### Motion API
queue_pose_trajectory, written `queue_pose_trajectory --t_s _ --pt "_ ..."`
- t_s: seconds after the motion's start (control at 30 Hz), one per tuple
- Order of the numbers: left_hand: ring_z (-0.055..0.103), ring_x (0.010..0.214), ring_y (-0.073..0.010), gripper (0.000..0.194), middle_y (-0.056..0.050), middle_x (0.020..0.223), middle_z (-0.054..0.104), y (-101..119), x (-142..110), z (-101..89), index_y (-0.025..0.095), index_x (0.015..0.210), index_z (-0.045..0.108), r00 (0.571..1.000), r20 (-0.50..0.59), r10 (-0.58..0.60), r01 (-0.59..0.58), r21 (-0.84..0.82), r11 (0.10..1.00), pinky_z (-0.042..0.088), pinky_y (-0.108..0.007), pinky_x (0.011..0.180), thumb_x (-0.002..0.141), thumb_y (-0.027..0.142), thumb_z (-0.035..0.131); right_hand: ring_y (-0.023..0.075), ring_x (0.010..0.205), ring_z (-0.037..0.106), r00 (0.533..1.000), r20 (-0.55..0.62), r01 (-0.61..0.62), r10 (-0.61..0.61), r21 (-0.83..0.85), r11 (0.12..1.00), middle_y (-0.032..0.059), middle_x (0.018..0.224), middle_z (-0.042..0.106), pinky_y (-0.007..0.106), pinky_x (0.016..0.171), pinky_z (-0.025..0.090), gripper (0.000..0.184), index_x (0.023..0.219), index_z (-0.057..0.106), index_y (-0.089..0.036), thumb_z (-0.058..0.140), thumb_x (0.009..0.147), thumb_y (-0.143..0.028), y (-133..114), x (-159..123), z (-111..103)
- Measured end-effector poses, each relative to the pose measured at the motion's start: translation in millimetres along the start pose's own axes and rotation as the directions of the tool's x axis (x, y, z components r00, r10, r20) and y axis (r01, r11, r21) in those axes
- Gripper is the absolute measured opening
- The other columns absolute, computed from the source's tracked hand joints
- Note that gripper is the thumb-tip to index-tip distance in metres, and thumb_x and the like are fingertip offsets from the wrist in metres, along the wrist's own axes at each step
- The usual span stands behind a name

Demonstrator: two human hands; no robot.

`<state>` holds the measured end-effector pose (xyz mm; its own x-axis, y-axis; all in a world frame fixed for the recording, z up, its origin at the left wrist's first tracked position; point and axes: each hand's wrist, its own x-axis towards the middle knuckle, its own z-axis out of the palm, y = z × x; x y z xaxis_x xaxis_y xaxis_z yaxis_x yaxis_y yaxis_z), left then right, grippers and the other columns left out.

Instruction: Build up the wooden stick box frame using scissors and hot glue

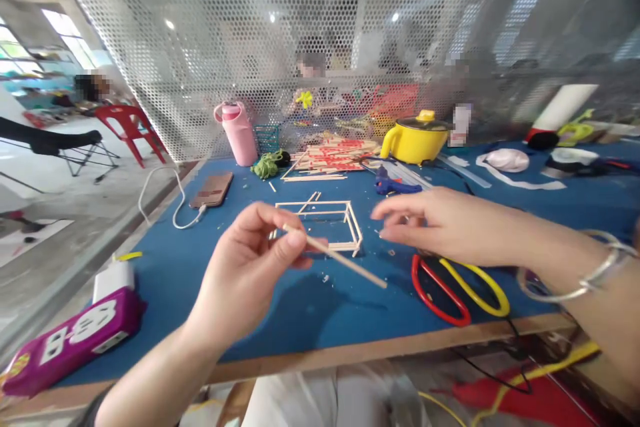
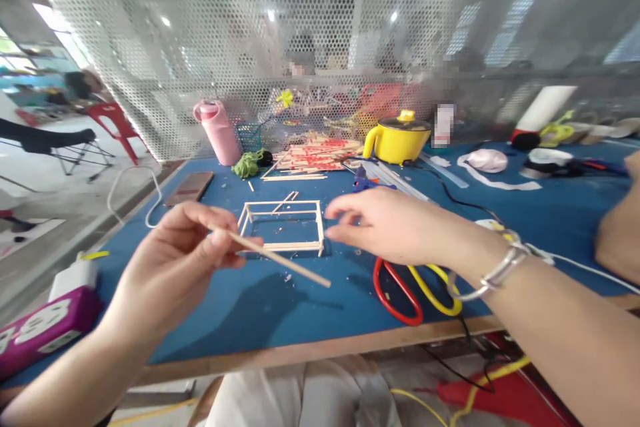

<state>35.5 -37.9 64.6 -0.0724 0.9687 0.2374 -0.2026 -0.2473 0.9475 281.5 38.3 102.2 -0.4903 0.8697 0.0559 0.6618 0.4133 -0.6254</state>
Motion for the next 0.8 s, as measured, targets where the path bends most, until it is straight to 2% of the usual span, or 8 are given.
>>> queue_pose_trajectory --t_s 0.07,0.13,0.23,0.33,0.4,0.53,0.7,0.8 --pt "0.066 0.07 -0.0138 0.023 0.003 0.078 0.062 4 15 2.1 0.02 0.078 0.056 0.995 -0.041 0.089 -0.089 -0.009 0.996 0.052 -0.021 0.056 0.071 0.03 0.075 0.0123 0.064 0.056 0.954 0.226 0.193 -0.198 0.045 0.98 -0.003 0.075 0.066 0.023 0.056 0.039 0.022 0.096 0.069 -0.027 0.058 0.079 -0.035 -30 18 9" --pt "0.065 0.07 -0.0131 0.024 0.003 0.078 0.061 6 29 0.6 0.02 0.077 0.055 0.987 -0.059 0.148 -0.149 -0.004 0.989 0.053 -0.022 0.058 0.07 0.03 0.075 0.0088 0.058 0.052 0.92 0.261 0.295 -0.291 0.025 0.955 -0.006 0.066 0.061 0.02 0.053 0.037 0.015 0.087 0.069 -0.024 0.056 0.081 -0.028 -46 39 20" --pt "0.064 0.08 -0.015 0.024 -0.001 0.083 0.062 1 49 -17.0 0.019 0.084 0.057 0.985 -0.092 0.149 -0.143 0.07 0.987 0.052 -0.022 0.061 0.073 0.035 0.072 0.0066 0.051 0.049 0.928 0.25 0.283 -0.276 0.01 0.959 -0.0075 0.058 0.058 0.019 0.049 0.034 0.01 0.079 0.069 -0.022 0.059 0.078 -0.025 -41 75 31" --pt "0.058 0.071 -0.0089 0.028 -0.001 0.089 0.059 -19 62 -49.1 0.02 0.091 0.057 0.953 -0.301 0.035 0.004 0.13 0.992 0.046 -0.016 0.052 0.077 0.042 0.066 0.0071 0.044 0.05 0.927 0.345 0.154 -0.148 0.01 0.988 -0.0066 0.053 0.059 0.019 0.044 0.036 0.011 0.082 0.069 -0.021 0.061 0.076 -0.026 -20 106 34" --pt "0.047 0.055 -0.0037 0.025 0.0 0.087 0.057 -35 66 -68.5 0.019 0.088 0.056 0.9 -0.404 -0.164 0.225 0.106 0.969 0.036 -0.012 0.042 0.076 0.038 0.066 0.008 0.041 0.051 0.897 0.436 0.086 -0.07 -0.017 0.996 -0.0054 0.052 0.06 0.019 0.041 0.037 0.013 0.084 0.069 -0.021 0.059 0.077 -0.026 -9 118 35" --pt "0.034 0.045 -0.001 0.026 0.0 0.081 0.056 -57 60 -82.0 0.017 0.093 0.055 0.789 -0.199 -0.581 0.601 0.056 0.797 0.02 -0.012 0.036 0.074 0.029 0.068 0.0114 0.046 0.058 0.848 0.529 -0.002 0.042 -0.076 0.997 -0.003 0.056 0.064 0.021 0.043 0.042 0.015 0.085 0.07 -0.022 0.058 0.077 -0.024 -7 123 43" --pt "0.023 0.043 0.0004 0.024 -0.002 0.077 0.055 -61 59 -76.3 0.013 0.088 0.06 0.724 0.051 -0.688 0.684 0.075 0.726 0.011 -0.011 0.036 0.08 0.036 0.062 0.0145 0.051 0.061 0.848 0.529 -0.003 0.038 -0.067 0.998 -0.0029 0.058 0.063 0.021 0.04 0.039 0.014 0.079 0.06 -0.022 0.055 0.068 -0.014 -7 124 58" --pt "0.023 0.044 -0.0003 0.025 0.001 0.07 0.05 -62 61 -78.0 0.014 0.096 0.062 0.691 0.109 -0.714 0.71 0.084 0.7 0.011 -0.011 0.035 0.078 0.031 0.066 0.0139 0.054 0.059 0.798 0.601 0.033 0.051 -0.129 0.991 -0.0023 0.063 0.064 0.02 0.041 0.036 0.009 0.078 0.055 -0.022 0.054 0.069 -0.018 -2 127 63"
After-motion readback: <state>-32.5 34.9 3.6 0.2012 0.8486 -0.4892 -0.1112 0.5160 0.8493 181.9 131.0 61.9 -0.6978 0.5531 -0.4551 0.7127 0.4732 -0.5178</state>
